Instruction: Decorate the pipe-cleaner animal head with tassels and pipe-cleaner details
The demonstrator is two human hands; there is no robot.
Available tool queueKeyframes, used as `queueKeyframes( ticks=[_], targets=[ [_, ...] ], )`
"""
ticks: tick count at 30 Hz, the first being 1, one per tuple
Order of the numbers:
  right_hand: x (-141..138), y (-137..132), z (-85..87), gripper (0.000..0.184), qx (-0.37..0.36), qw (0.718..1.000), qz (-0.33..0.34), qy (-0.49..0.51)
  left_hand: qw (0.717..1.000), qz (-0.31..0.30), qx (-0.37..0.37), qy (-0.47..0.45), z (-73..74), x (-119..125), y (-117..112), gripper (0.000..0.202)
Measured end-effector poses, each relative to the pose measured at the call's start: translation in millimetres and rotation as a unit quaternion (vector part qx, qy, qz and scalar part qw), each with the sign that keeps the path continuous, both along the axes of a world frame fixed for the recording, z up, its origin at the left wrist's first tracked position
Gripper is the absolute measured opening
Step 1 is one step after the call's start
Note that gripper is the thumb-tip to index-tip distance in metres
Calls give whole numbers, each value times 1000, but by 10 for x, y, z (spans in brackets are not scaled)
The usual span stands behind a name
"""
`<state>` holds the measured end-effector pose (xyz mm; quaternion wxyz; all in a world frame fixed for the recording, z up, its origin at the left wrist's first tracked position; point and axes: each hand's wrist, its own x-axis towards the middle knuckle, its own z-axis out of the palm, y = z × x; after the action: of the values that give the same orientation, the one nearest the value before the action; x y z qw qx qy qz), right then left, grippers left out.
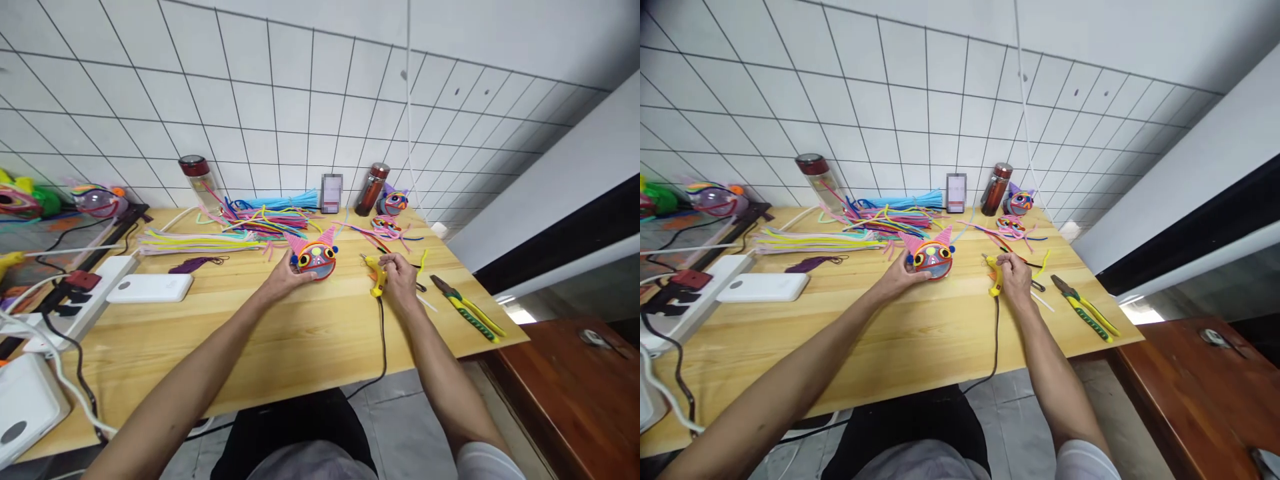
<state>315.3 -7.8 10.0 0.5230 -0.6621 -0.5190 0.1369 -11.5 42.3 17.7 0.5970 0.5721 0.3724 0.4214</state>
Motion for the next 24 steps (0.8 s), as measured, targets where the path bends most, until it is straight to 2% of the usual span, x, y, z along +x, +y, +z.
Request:
queueKeyframes(
  ticks=[6, 9, 12, 15, 17, 21, 24],
  targets=[
    [-48, -24, 57, 29, 2, 1000, 0, 13, 999, 47, -18, -17, -109, 81, -9, 98],
    [0, -91, 232, 30, 21, 1000, -3, 19, 998, 40, -27, -31, -149, 77, -22, 97],
    [192, -79, 485, 29, 59, 997, -38, 12, 998, 32, -39, -42, -166, 63, -24, 100],
    [470, 65, 703, 30, 63, 995, -80, -18, 998, 24, -50, -37, -190, 52, -23, 100],
    [646, 213, 787, 32, 51, 993, -96, -52, 998, 21, -53, -31, -212, 44, -19, 99],
    [844, 524, 825, 31, -6, 988, -94, -124, 997, 17, -67, -22, -240, 34, -9, 98],
    [796, 706, 822, 28, -47, 981, -66, -177, 998, 13, -60, -6, -222, 31, -10, 97]
  ],
)
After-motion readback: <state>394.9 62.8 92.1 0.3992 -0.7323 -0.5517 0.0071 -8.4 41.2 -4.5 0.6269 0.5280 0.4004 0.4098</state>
